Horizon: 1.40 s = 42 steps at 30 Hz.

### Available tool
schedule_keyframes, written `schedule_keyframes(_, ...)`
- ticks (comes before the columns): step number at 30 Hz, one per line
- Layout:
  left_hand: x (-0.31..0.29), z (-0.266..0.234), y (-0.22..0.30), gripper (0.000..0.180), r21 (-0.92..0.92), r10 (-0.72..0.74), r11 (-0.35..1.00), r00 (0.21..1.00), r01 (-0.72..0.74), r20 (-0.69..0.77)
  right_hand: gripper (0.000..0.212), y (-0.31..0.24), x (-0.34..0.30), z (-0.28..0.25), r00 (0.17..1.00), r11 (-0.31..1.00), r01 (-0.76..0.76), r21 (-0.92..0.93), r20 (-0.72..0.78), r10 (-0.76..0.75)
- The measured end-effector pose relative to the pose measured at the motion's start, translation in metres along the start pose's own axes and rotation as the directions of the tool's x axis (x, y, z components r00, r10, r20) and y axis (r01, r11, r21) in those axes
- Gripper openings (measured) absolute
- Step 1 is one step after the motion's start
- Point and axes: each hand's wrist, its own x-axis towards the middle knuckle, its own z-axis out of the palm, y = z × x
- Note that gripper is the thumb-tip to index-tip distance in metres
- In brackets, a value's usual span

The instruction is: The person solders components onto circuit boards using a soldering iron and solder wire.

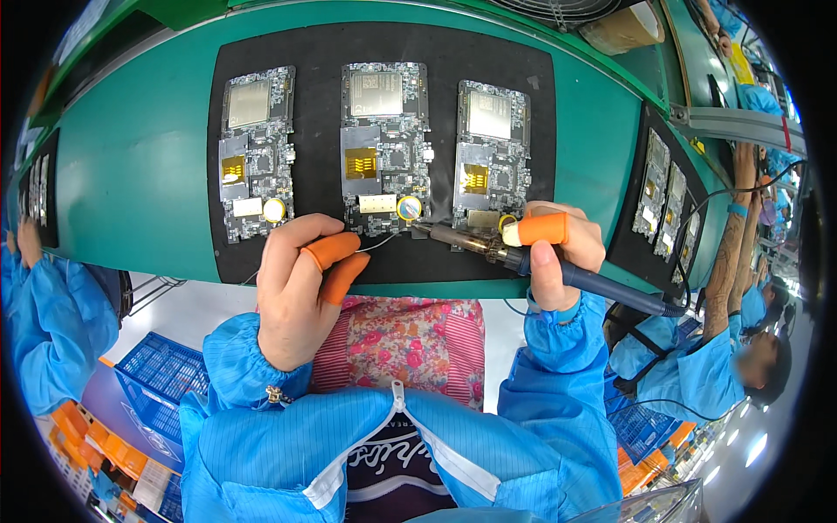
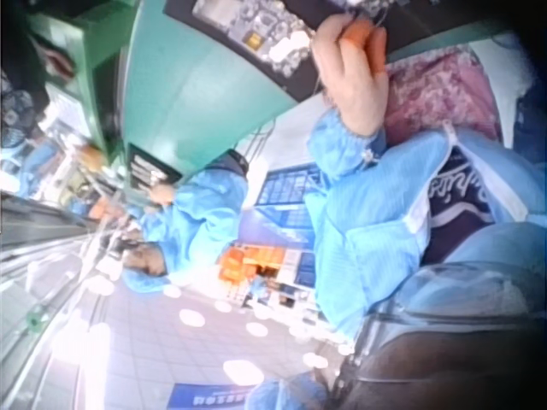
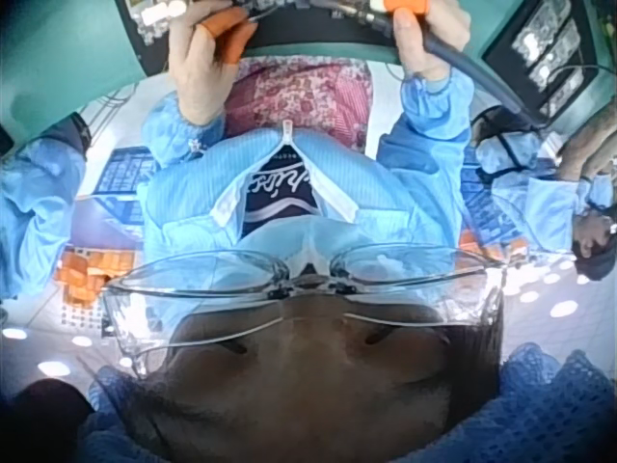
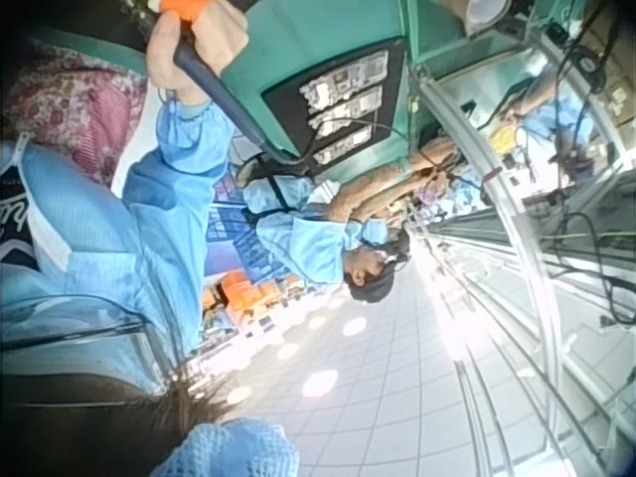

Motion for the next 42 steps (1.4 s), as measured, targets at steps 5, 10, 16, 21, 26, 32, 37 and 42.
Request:
schedule_keyframes(5, 0.000, 0.007, -0.004, 0.026, -0.065, 0.056, 0.996, 0.996, -0.060, -0.063, 0.011, -0.003, 0.003, 0.003, 0.999, 1.000, -0.006, -0.013, 0.032, 0.006)
schedule_keyframes(10, -0.001, 0.010, -0.006, 0.024, -0.069, 0.056, 0.996, 0.998, -0.058, -0.029, 0.010, -0.002, 0.004, 0.004, 0.999, 0.999, -0.005, -0.044, 0.053, 0.008)
schedule_keyframes(16, 0.001, 0.010, -0.003, 0.023, -0.045, 0.083, 0.996, 0.997, -0.083, -0.008, 0.011, -0.001, 0.002, 0.004, 0.999, 0.998, -0.003, -0.056, 0.034, 0.005)
schedule_keyframes(21, 0.005, 0.016, -0.004, 0.025, -0.020, 0.135, 0.991, 0.990, -0.136, -0.028, 0.011, -0.001, 0.004, 0.005, 0.999, 0.997, 0.016, -0.078, 0.040, -0.013)
schedule_keyframes(26, 0.009, 0.021, -0.007, 0.024, 0.060, 0.188, 0.980, 0.982, -0.188, 0.012, 0.012, 0.002, 0.003, 0.005, 0.999, 0.996, 0.027, -0.081, 0.046, -0.023)
schedule_keyframes(32, 0.015, 0.021, -0.004, 0.022, 0.147, 0.279, 0.949, 0.960, -0.280, 0.024, 0.012, -0.001, 0.003, 0.003, 0.998, 0.997, 0.029, -0.074, 0.054, -0.025)
schedule_keyframes(37, 0.014, 0.007, 0.006, 0.032, -0.073, 0.062, 0.995, 0.998, -0.062, -0.002, 0.012, -0.001, 0.003, -0.003, 0.999, 0.999, 0.030, -0.020, 0.045, -0.029)
schedule_keyframes(42, 0.008, -0.005, 0.009, 0.034, 0.086, -0.007, 0.996, 0.997, 0.013, -0.077, 0.020, 0.001, -0.015, -0.025, 0.990, 0.994, -0.094, -0.050, -0.112, 0.088)
